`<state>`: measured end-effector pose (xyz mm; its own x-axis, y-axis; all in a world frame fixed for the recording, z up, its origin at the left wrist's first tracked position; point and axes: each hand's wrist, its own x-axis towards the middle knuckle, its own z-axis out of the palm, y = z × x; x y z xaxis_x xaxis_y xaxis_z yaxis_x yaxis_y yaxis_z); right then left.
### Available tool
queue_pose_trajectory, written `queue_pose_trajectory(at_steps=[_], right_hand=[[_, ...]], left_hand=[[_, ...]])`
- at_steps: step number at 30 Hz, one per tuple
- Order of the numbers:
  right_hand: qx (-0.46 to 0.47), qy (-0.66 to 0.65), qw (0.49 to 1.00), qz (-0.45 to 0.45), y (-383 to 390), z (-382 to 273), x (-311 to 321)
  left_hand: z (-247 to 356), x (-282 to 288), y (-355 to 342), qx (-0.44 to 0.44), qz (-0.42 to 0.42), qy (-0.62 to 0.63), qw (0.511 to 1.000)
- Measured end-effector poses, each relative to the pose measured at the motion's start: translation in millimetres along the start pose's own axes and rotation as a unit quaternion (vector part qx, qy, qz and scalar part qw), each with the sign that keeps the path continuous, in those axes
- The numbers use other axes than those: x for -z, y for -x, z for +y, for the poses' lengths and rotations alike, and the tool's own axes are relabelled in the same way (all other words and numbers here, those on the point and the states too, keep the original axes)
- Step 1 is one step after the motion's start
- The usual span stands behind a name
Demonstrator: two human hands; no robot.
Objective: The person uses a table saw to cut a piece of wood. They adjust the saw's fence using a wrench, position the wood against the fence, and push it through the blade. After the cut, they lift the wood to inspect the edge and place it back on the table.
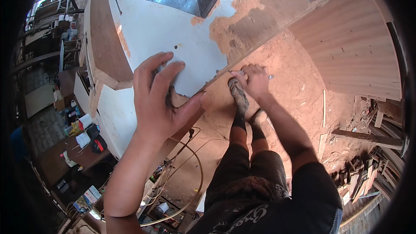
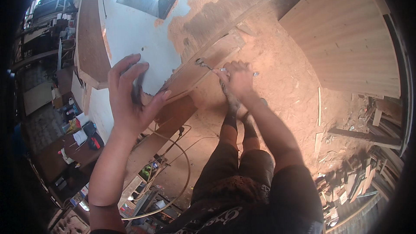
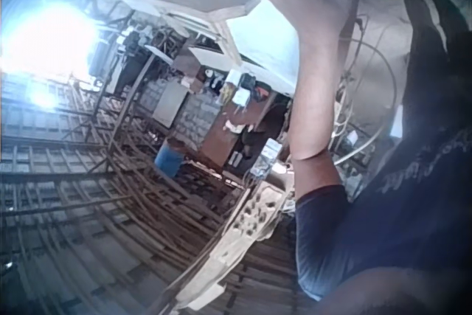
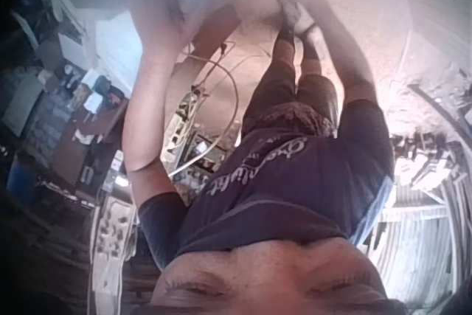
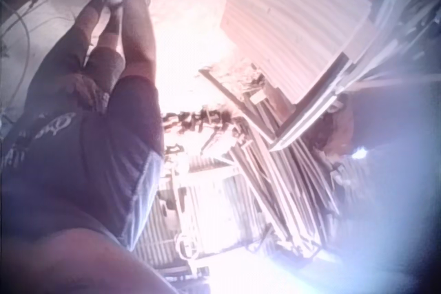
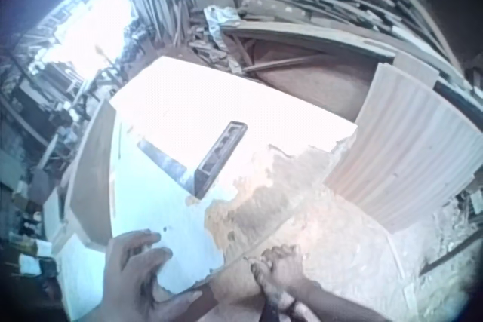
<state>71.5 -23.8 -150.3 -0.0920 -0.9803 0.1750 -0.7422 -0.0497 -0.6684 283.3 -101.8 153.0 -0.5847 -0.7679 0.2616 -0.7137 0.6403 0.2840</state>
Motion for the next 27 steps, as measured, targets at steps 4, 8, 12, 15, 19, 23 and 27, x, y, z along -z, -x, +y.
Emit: queue_pose_trajectory(at_steps=[4, 8, 12, 15, 19, 23, 27], right_hand=[[0.15, 0.142, 0.978, -0.024, -44.6, 13.8, 37.0], [0.238, 0.202, 0.95, -0.034, -71.0, 4.0, 61.9], [0.25, 0.161, 0.953, -0.065, -83.9, 16.7, 55.9], [0.059, 0.012, 0.972, -0.227, -66.7, 24.7, 24.2], [-0.316, -0.469, 0.821, -0.083, 16.8, -25.7, -94.1], [-0.446, -0.729, 0.517, 0.045, 37.8, -148.3, -109.8], [-0.437, -0.592, 0.676, -0.044, 56.0, -85.7, -92.7]], left_hand=[[0.9, -0.8, -3.8, -0.008, -0.005, -0.011, 1.0], [0.9, 1.3, -2.0, -0.004, -0.028, -0.012, 1.0], [2.7, 5.2, 0.2, 0.0, -0.042, -0.015, 0.999], [3.4, 6.5, 2.4, 0.015, -0.039, -0.002, 0.999], [4.6, 0.6, -8.8, -0.006, -0.043, -0.002, 0.999], [3.3, 4.1, -0.6, 0.007, -0.043, -0.017, 0.999], [-0.7, -0.1, 2.1, 0.004, -0.003, -0.004, 1.0]])
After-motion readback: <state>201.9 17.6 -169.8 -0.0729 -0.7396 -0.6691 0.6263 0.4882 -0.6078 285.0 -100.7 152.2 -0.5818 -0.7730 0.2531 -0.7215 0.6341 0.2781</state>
